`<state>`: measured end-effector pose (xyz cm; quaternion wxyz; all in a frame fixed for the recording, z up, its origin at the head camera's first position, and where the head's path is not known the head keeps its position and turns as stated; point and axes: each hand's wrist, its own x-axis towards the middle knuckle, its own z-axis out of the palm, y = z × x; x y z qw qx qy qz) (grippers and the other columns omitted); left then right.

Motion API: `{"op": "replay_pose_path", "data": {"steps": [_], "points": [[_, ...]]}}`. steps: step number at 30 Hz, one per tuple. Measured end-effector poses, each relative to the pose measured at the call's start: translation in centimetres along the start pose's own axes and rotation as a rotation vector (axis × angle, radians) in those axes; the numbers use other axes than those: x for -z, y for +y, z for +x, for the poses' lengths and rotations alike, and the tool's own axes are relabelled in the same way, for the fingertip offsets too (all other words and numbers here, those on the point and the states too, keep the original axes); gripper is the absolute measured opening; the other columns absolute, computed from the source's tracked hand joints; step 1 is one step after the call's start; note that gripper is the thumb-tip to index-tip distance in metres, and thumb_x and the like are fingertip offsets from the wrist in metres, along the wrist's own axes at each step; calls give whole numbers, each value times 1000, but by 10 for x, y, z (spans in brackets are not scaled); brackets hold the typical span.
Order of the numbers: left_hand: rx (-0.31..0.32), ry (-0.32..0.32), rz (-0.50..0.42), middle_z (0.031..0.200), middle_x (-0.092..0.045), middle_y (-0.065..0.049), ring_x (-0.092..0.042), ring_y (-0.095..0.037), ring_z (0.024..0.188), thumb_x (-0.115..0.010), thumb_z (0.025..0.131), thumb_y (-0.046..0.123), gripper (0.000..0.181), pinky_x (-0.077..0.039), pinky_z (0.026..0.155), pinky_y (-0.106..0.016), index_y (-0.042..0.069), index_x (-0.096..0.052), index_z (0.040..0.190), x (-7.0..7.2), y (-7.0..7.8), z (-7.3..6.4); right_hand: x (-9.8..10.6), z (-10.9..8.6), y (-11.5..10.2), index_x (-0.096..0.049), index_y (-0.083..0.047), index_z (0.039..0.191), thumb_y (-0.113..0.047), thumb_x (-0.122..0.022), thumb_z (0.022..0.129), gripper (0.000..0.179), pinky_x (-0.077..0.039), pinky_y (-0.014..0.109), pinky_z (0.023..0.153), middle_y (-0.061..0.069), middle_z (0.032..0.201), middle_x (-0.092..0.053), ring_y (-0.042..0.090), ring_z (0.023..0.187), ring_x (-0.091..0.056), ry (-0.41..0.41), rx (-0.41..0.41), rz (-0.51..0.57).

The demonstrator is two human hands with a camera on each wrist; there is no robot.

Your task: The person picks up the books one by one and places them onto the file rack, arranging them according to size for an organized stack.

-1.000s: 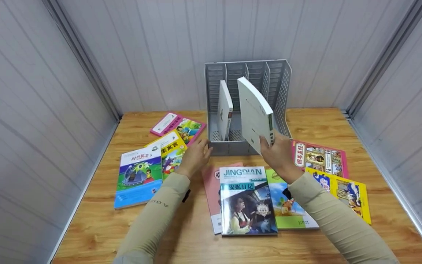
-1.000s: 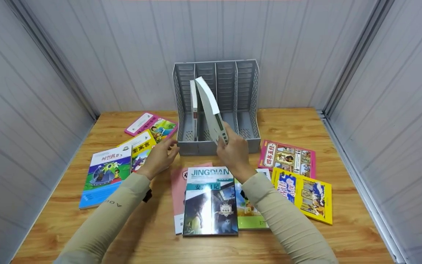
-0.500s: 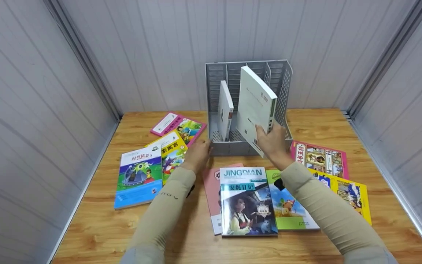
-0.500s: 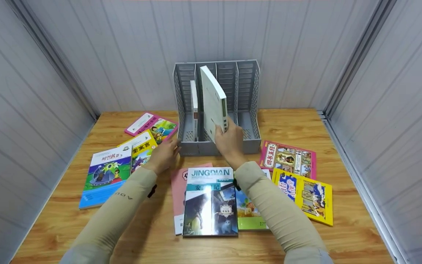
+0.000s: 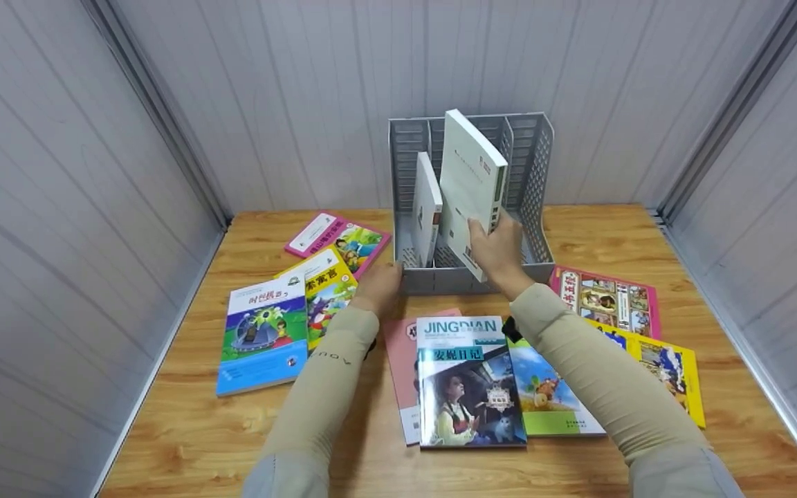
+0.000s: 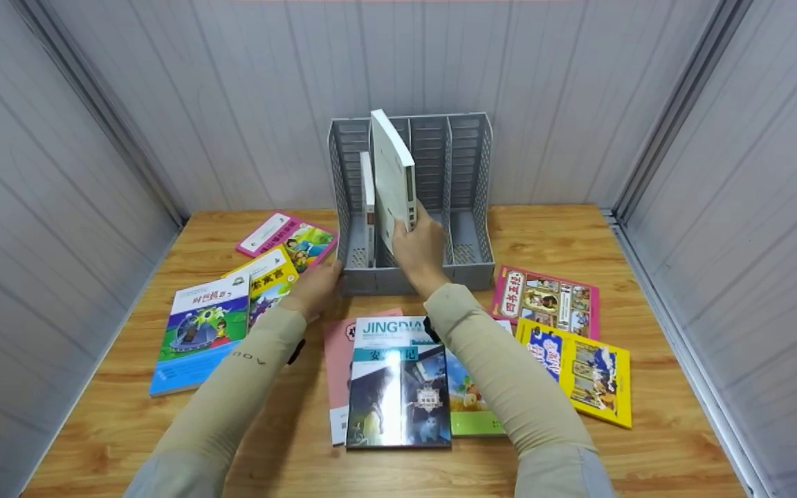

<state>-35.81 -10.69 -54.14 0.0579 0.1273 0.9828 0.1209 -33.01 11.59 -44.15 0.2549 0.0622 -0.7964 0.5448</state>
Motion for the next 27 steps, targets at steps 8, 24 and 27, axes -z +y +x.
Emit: {"op": "replay_pose_path", "data": {"steps": [8,24,27], "points": [[-28,48,-64,128,-76,-16,-74,-32,119,-56,113,11,27,-59,109,-48,8,-68,137,1,-3,1,-9,4,-7,-69,7,134,-7,-66,104,33,-66,55,92,26,126,-77,41,113,-79,-41,-10,13],[-4,83,-124,127,-76,-14,-72,-32,119,-54,116,26,31,-56,113,-48,8,-70,136,-2,-8,0,-49,6,-11,-71,9,125,-7,-68,100,30,-65,53,83,27,115,-80,37,100,-80,-46,7,21],[-2,93,-132,127,-76,-15,-72,-32,117,-54,116,25,31,-56,114,-48,8,-70,136,-3,-9,-1,-56,12,-13,-71,9,123,-9,-68,100,29,-63,53,83,28,113,-80,37,98,-78,-47,6,-6]]}}
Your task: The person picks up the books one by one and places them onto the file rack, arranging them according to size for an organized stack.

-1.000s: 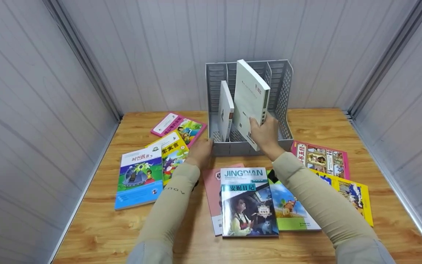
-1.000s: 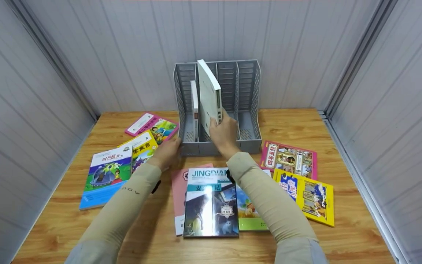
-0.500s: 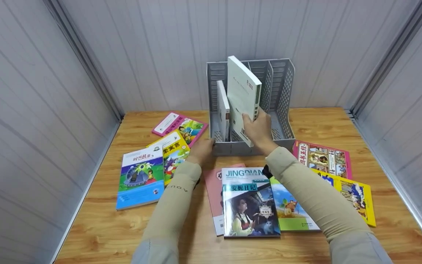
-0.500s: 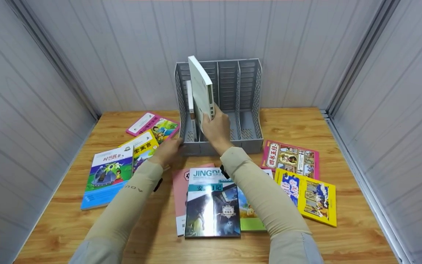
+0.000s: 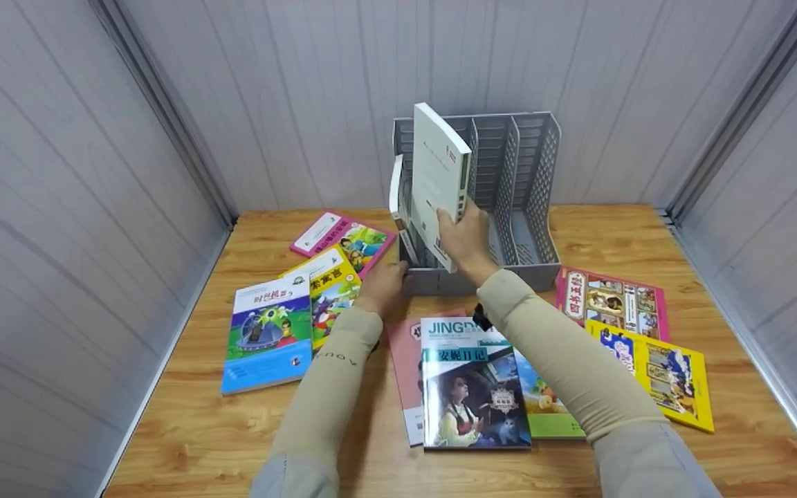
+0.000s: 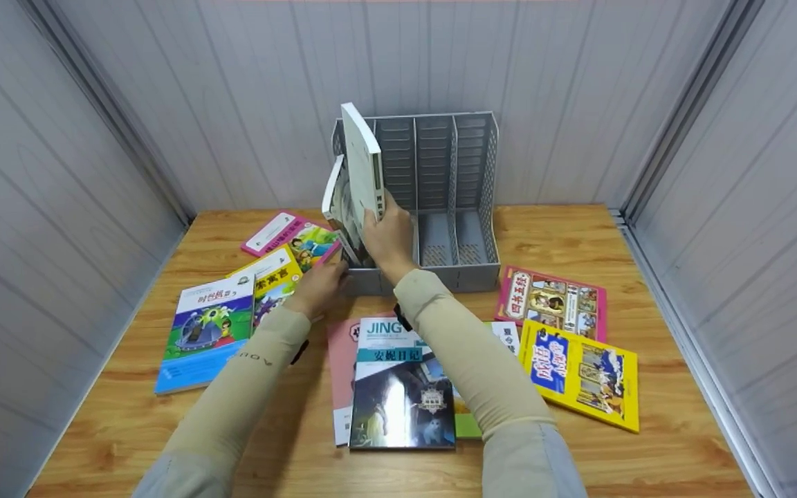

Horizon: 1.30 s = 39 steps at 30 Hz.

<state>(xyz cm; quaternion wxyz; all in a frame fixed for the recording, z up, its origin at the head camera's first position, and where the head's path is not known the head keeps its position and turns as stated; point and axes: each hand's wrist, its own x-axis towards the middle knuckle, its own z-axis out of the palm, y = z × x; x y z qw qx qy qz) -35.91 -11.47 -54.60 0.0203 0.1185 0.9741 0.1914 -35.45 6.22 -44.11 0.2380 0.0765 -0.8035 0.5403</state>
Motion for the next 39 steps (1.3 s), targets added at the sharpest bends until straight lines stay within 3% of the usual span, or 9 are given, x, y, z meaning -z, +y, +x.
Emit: {"op": "replay_pose_path", "data": {"steps": [8,15,21,27,35,39], "points": [[-22,4,-8,121,-77,-15,-73,-31,109,-53,116,21,28,-60,107,-48,7,-69,133,-1,-1,-4,-15,14,4,-69,7,128,-9,-64,103,31,-60,55,90,29,115,-78,41,104,-77,-13,-35,-24],[-58,10,16,124,-78,-16,-74,-31,109,-52,116,19,29,-60,107,-46,6,-69,136,-2,1,-7,-30,9,16,-65,8,138,-7,-63,104,37,-63,53,98,29,128,-75,40,117,-77,11,-30,31],[-35,-13,-8,126,-77,-14,-73,-29,111,-52,116,21,30,-60,108,-46,9,-68,139,1,6,-10,-45,0,29,-65,9,138,-5,-64,102,38,-60,55,105,30,132,-73,43,124,-73,92,-3,70],[-36,-10,4,125,-77,-14,-73,-29,111,-55,115,18,28,-60,108,-45,9,-69,137,1,8,-9,-55,-9,44,-62,10,139,-5,-66,101,41,-57,55,109,32,133,-72,44,126,-71,155,-36,129],[-32,-19,14,128,-76,-12,-72,-28,116,-54,116,21,28,-58,111,-47,11,-69,138,-2,7,-10,-55,-22,63,-68,13,131,-4,-64,101,34,-59,59,103,31,127,-75,44,121,-74,39,-9,109],[-42,13,21,127,-77,-14,-73,-30,115,-54,116,21,28,-58,112,-48,10,-70,136,-3,8,-10,-54,-22,65,-69,10,130,-10,-60,100,37,-59,60,101,29,127,-75,44,118,-74,-35,-27,78]]}}
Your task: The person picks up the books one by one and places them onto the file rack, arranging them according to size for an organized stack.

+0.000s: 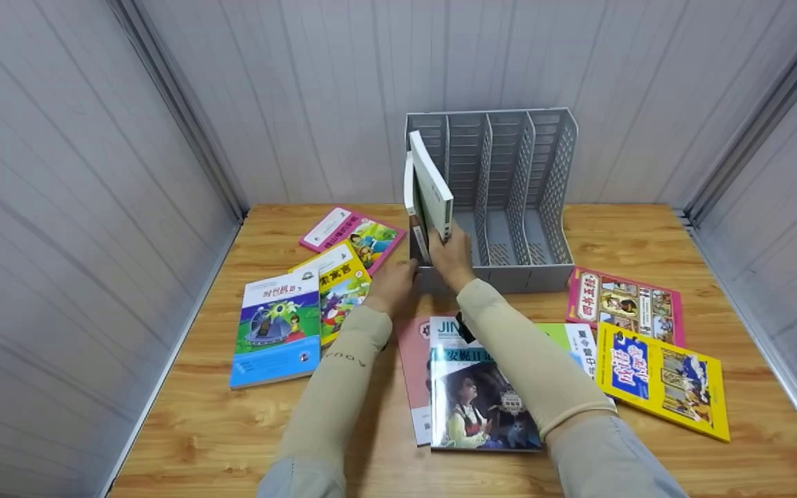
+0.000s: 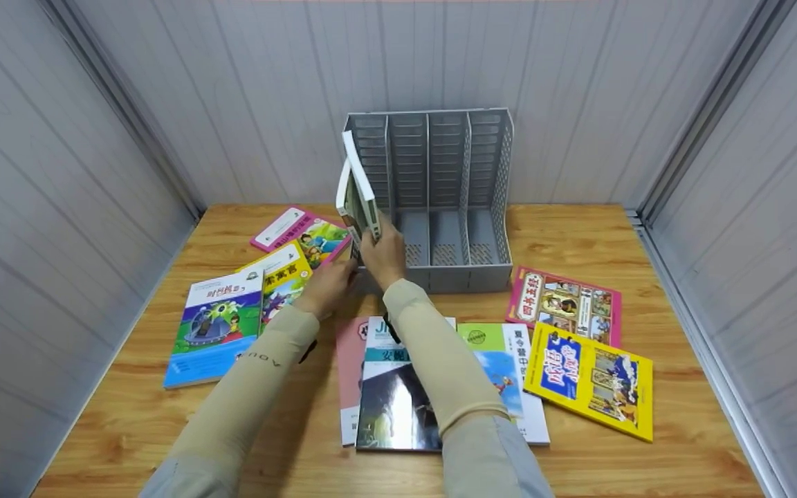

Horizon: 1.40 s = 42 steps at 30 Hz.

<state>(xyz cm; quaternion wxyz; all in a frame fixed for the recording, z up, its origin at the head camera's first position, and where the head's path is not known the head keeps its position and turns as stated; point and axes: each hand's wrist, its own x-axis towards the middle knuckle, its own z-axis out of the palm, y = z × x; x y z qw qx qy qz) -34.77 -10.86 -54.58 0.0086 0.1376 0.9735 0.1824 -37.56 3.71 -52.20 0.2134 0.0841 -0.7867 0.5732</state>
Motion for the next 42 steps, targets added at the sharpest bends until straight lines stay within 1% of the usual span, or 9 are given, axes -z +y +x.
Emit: {"op": "replay_pose_path", "data": {"steps": [3,8,12,17,23,28,31,34,42], "points": [[0,18,-2,127,-77,-16,-73,-32,116,-53,116,21,29,-57,113,-49,9,-71,135,0,0,0,1,2,1,-68,7,130,-15,-58,100,38,-58,59,97,28,125,-76,41,111,-74,-51,-38,-38],[11,-7,-13,132,-76,-15,-72,-31,121,-50,117,22,32,-55,115,-50,10,-69,140,0,0,-1,1,3,7,-67,6,124,-16,-56,104,32,-57,56,88,27,113,-76,33,94,-66,-121,-73,-73],[7,-13,-37,132,-75,-15,-71,-30,119,-52,116,21,32,-55,115,-50,11,-68,142,0,0,-1,2,4,12,-67,5,117,-15,-58,105,25,-56,55,86,26,107,-75,32,91,-64,-178,-84,-129],[37,-29,-155,135,-74,-11,-69,-27,121,-51,117,25,33,-53,117,-51,15,-67,143,-2,1,-3,8,7,12,-64,6,127,-10,-59,103,29,-57,57,98,29,120,-73,37,106,-67,-303,-122,-174],[35,-28,-113,134,-74,-11,-70,-29,124,-54,116,25,31,-55,114,-50,15,-67,143,-1,-1,-3,20,17,5,-50,1,157,-2,-62,95,63,-56,54,107,29,135,-68,37,116,-65,-538,-143,-132],[-1,8,-59,136,-74,-14,-72,-30,123,-53,116,24,35,-58,112,-49,12,-64,147,-1,-3,-1,28,23,-1,-30,4,168,-2,-66,97,80,-53,51,116,31,154,-57,39,134,-62,-651,-131,-139],[-20,38,-26,142,-72,-14,-72,-31,125,-53,116,24,39,-56,114,-49,12,-61,152,-1,-2,0,28,25,-2,-31,4,168,-7,-69,103,75,-50,50,120,29,160,-54,39,144,-58,-659,-135,-164],[-17,50,-36,149,-69,-13,-70,-31,129,-52,116,26,41,-54,117,-50,13,-60,154,-1,-2,1,26,25,-1,-36,3,166,-12,-71,106,71,-51,49,120,26,159,-56,38,145,-59,-627,-131,-197],[-28,69,-6,135,-76,-16,-74,-32,118,-54,116,23,33,-58,111,-50,10,-68,143,-3,-2,2,19,22,0,-48,1,160,-8,-73,104,62,-55,49,115,24,154,-62,38,140,-64,-547,-112,-202]]}}
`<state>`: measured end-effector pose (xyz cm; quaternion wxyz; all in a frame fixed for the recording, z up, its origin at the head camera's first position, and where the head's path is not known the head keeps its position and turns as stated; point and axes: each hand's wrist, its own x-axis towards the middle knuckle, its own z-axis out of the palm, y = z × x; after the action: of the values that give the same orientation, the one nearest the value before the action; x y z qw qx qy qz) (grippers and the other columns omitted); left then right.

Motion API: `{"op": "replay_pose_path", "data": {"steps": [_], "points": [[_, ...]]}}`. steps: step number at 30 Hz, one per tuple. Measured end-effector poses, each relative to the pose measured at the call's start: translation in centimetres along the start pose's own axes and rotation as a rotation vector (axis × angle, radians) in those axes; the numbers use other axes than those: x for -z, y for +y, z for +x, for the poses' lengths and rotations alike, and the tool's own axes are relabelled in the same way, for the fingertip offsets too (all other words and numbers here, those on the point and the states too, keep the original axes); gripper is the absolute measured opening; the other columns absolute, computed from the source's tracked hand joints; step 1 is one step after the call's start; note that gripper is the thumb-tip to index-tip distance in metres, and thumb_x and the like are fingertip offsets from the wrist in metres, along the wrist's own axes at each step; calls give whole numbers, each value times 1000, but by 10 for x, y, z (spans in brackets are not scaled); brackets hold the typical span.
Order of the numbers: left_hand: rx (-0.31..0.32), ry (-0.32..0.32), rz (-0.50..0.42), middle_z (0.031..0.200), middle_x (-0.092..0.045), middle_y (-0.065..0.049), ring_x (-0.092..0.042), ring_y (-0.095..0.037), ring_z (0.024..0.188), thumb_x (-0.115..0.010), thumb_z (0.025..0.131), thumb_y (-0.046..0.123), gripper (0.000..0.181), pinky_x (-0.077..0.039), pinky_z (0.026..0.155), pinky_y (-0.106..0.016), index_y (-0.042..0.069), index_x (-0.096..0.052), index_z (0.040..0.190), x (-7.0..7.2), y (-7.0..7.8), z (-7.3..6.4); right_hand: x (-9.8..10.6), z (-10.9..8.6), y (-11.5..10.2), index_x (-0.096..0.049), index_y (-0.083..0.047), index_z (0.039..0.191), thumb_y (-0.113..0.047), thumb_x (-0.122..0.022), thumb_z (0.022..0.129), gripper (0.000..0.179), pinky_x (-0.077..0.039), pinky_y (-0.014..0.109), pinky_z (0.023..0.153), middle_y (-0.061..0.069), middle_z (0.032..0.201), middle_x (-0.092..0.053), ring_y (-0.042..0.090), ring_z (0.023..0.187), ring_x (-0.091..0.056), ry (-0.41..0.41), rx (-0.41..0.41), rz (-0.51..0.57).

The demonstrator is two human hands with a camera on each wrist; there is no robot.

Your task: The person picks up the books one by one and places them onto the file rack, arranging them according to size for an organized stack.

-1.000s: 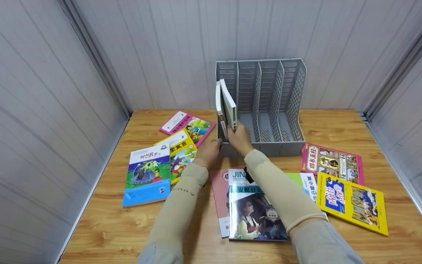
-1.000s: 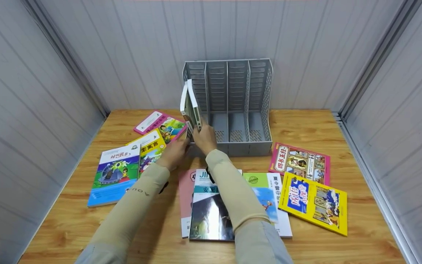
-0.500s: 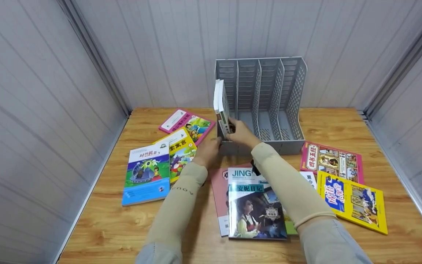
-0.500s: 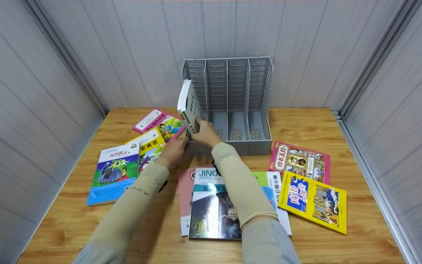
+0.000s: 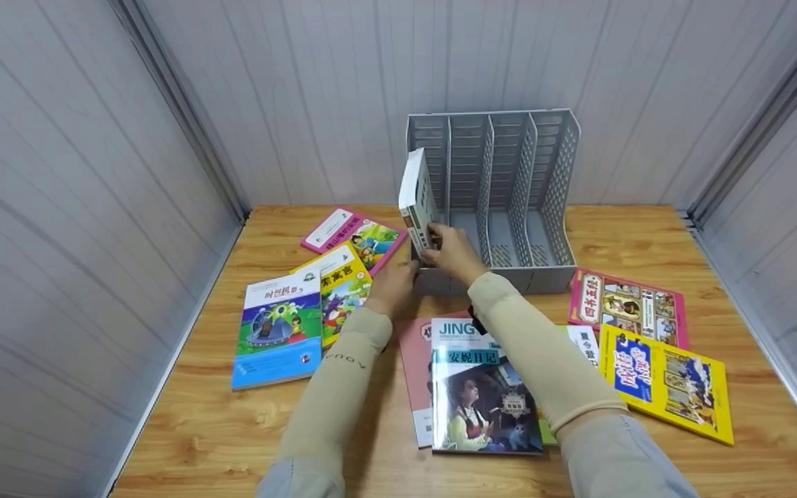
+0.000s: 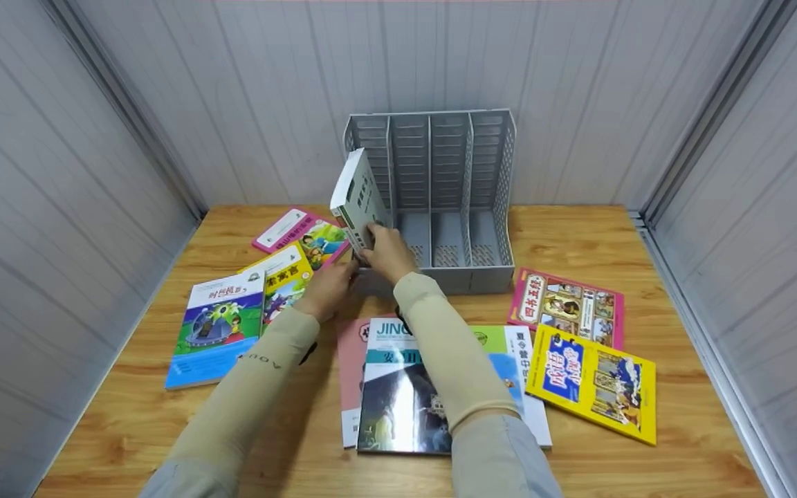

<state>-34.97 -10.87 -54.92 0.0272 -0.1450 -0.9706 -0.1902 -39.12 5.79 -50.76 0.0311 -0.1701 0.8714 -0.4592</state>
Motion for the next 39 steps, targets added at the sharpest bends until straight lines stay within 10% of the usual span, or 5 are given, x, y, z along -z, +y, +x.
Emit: {"op": "replay_pose_path", "data": {"steps": [18,23,32,39], "points": [[67,-120,-106,116,-77,-10,-71,-28,105,-59,114,28,25,-60,107,-48,12,-71,128,7,-3,3,33,-27,-10,-62,7,145,-9,-75,103,47,-56,51,113,27,144,-67,43,133,-68,84,111,-82],[37,-131,-107,133,-73,-12,-69,-31,123,-60,113,28,33,-53,117,-52,17,-66,144,22,-12,2,47,-42,-15,-64,6,143,-9,-75,103,44,-56,51,113,27,143,-68,44,132,-68,114,157,-101],[-88,-20,-85,145,-69,-20,-66,-39,135,-64,111,30,46,-52,117,-56,7,-60,152,57,-40,-12,77,-66,-15,-65,4,143,-11,-75,103,43,-56,50,114,24,143,-68,40,132,-66,128,185,-169],[18,-24,-39,146,-67,-23,-64,-42,136,-63,111,33,51,-50,118,-59,3,-56,152,79,-73,-36,92,-78,0,-65,7,140,-9,-75,102,42,-55,54,114,28,142,-68,44,132,-66,157,189,-208]]}}
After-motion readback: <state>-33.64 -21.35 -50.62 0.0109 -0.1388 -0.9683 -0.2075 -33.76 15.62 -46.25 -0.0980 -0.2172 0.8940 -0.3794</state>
